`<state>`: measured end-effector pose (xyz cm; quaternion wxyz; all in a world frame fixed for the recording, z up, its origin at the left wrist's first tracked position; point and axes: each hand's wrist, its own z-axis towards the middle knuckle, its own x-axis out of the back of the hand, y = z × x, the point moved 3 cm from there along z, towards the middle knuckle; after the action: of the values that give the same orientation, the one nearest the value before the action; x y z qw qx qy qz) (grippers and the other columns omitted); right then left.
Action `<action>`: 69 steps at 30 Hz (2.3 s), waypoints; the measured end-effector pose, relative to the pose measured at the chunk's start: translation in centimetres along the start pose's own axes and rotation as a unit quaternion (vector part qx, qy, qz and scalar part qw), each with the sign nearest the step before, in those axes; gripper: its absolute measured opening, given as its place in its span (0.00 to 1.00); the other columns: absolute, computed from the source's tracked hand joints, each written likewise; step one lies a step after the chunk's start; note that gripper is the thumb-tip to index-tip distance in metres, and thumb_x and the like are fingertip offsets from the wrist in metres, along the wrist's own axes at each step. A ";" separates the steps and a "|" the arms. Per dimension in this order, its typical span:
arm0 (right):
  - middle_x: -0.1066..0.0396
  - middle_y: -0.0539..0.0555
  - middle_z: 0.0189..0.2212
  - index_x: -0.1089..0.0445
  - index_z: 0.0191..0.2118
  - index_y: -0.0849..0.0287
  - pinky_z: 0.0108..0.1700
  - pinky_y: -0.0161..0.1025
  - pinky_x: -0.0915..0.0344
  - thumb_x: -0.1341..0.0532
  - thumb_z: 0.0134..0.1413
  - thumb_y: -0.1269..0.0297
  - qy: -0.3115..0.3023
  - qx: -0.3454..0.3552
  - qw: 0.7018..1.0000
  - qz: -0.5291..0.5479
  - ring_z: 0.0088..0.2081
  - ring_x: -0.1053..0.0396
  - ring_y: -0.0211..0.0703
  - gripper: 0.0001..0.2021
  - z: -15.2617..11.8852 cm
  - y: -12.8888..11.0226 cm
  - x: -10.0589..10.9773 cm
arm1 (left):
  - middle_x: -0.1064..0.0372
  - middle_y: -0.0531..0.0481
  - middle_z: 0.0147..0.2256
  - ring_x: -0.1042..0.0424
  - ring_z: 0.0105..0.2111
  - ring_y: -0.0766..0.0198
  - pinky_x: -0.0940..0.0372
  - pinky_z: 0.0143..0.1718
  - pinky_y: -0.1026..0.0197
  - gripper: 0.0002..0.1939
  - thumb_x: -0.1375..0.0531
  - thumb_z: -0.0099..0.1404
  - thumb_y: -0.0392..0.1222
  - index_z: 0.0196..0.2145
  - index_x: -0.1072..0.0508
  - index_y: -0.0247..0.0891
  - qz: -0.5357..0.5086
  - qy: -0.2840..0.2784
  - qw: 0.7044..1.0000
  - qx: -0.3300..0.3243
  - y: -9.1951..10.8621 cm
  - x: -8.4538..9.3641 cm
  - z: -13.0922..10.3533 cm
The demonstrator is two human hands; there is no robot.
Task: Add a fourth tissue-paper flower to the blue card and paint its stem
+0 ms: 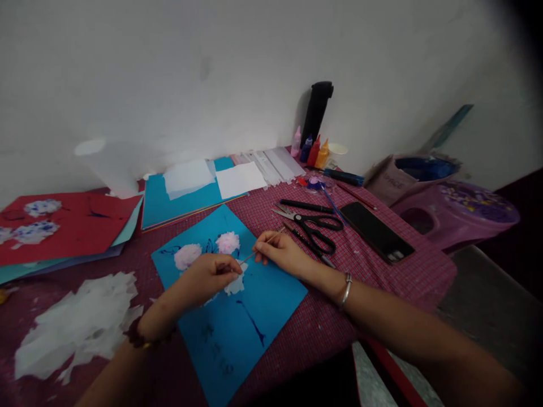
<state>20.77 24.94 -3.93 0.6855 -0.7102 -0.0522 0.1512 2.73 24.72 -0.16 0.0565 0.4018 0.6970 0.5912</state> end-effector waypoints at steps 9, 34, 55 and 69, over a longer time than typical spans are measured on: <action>0.31 0.47 0.20 0.34 0.27 0.59 0.24 0.31 0.40 0.36 0.51 0.56 -0.005 -0.015 1.000 0.001 0.20 0.38 0.32 0.12 0.1 0.1 -0.1 | 0.34 0.54 0.22 0.35 0.20 0.67 0.39 0.22 0.65 0.08 0.35 0.54 0.46 0.28 0.27 0.40 -0.122 -0.056 0.991 0.027 -0.4 2.5 -2.5; 0.34 0.47 0.19 0.34 0.27 0.59 0.26 0.32 0.40 0.42 0.54 0.61 0.072 0.049 0.996 -0.019 0.22 0.38 0.34 0.08 -1.4 -1.9 0.5 | 0.41 0.60 0.20 0.41 0.20 0.67 0.47 0.23 0.65 0.04 0.42 0.53 0.39 0.28 0.35 0.41 0.082 0.056 0.995 -0.004 -1.1 0.2 -0.3; 0.30 0.49 0.25 0.32 0.30 0.60 0.33 0.34 0.38 0.44 0.57 0.70 -0.046 0.230 0.930 -0.282 0.27 0.33 0.36 0.06 -2.9 -2.2 -1.4 | 0.33 0.54 0.25 0.33 0.26 0.62 0.40 0.28 0.61 0.08 0.45 0.60 0.46 0.30 0.31 0.40 0.208 0.136 0.968 -0.036 -1.0 1.7 -0.6; 0.32 0.51 0.24 0.36 0.29 0.59 0.36 0.40 0.41 0.48 0.59 0.68 -0.105 0.348 0.819 -0.445 0.28 0.36 0.40 0.08 -4.1 -2.8 -3.0 | 0.26 0.43 0.44 0.29 0.45 0.52 0.37 0.48 0.46 0.16 0.51 0.65 0.36 0.45 0.27 0.38 0.364 0.114 0.913 -0.147 -2.2 1.7 -0.4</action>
<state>19.49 20.31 -0.67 0.8701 -0.3037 -0.3778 -0.0887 0.22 25.50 -1.30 -0.1840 0.5451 0.4097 0.7080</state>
